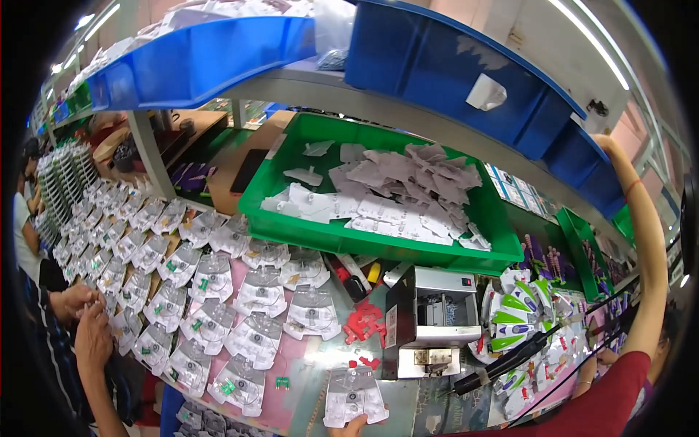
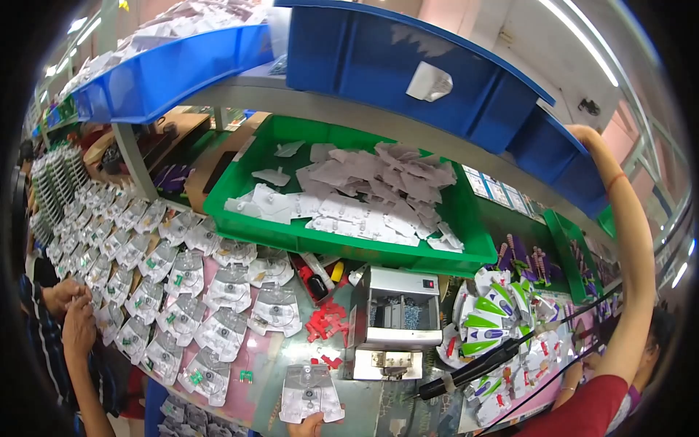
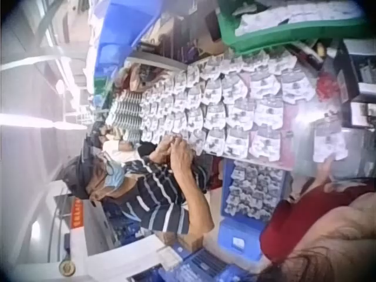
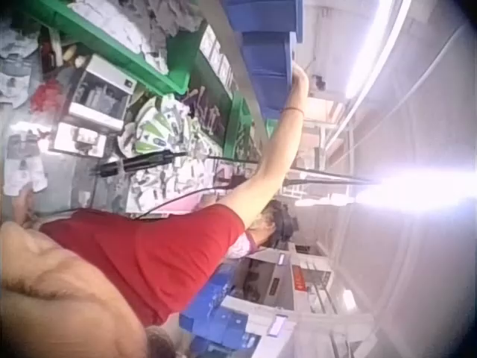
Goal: The person assembles toy components by fitting internal parts and plastic casings together by hand and securing them using an electric screwdriver.
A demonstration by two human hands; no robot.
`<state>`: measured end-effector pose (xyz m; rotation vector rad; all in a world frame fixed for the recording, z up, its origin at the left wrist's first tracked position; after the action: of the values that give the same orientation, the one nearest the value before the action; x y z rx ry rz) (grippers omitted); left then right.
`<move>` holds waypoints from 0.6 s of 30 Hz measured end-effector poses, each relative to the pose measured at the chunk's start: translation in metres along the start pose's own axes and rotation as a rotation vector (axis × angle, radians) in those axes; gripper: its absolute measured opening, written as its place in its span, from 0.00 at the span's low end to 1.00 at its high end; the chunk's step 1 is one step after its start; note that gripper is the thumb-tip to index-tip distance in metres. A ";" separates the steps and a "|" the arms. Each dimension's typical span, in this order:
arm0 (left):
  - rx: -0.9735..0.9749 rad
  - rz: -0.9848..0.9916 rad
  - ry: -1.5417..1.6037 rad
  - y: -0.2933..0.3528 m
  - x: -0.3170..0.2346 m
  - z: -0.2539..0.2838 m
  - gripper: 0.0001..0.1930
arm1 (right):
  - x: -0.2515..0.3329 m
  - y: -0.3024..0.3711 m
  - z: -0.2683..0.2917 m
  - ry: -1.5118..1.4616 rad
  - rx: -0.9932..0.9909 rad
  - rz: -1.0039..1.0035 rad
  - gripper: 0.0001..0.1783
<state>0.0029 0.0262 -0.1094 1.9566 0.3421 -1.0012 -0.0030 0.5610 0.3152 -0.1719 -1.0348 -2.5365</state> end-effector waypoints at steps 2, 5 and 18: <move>-0.012 -0.064 0.022 0.003 -0.005 -0.001 0.11 | 0.016 0.000 -0.003 0.034 -0.003 0.045 0.31; 0.009 -0.086 0.087 0.001 -0.010 -0.002 0.13 | 0.031 -0.005 -0.003 0.068 -0.015 0.108 0.31; -0.025 -0.088 0.152 0.004 -0.027 -0.005 0.14 | 0.024 -0.030 0.017 0.121 -0.099 0.325 0.30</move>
<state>-0.0094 0.0321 -0.0852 2.0143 0.5276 -0.9011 -0.0381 0.5846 0.3142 -0.1943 -0.7664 -2.2725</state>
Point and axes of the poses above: each hand's wrist, its own y-axis away from the middle knuckle, its own z-axis out of the back of the hand, x = y × z, the point moved 8 cm from there along -y, towards the middle knuckle, and after that the axes turned 14 degrees about -z, right-handed, at the moved point
